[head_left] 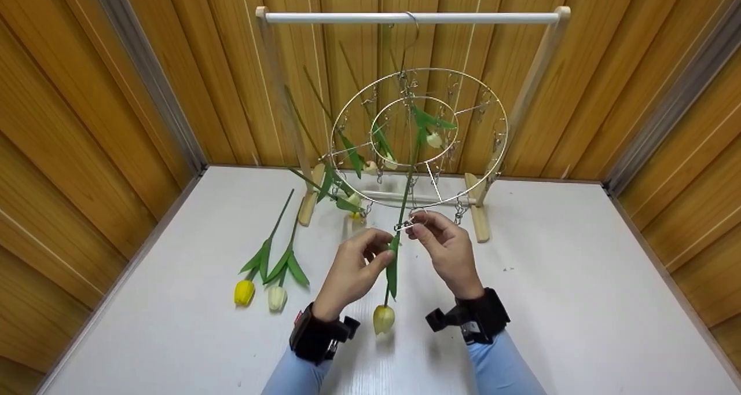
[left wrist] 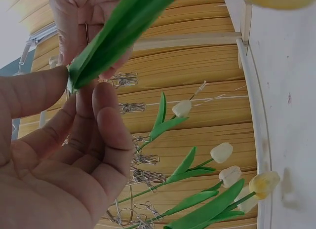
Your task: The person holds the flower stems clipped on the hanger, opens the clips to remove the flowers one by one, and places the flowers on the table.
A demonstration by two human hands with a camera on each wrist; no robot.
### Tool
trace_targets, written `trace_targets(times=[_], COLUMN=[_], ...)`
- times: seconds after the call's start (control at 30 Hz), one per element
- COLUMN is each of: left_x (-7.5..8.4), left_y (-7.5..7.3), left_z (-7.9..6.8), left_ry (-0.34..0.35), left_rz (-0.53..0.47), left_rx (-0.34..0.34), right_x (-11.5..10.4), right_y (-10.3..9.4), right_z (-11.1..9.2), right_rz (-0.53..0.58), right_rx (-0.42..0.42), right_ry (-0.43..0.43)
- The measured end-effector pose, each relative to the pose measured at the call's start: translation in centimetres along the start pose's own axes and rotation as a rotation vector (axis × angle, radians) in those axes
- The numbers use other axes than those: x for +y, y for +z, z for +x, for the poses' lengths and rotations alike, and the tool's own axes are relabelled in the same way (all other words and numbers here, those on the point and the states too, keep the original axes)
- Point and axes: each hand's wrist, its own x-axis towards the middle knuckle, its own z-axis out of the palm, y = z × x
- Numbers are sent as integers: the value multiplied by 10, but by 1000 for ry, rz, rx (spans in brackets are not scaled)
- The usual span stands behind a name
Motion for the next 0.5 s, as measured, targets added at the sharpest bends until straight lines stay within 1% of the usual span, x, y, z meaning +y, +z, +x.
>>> trace_targets(times=[0.23,0.5], left_x=[0,0], left_y=[2,5], left_z=[1,1], left_ry=[8,12], left_rz=[-2,-19], left_rx=[7,31], right_x=[-1,-3], right_y=[1,1], right_z=[-1,0], right_rz=[-44,-78], right_rx=[12,15], right_ry=[-15,-30])
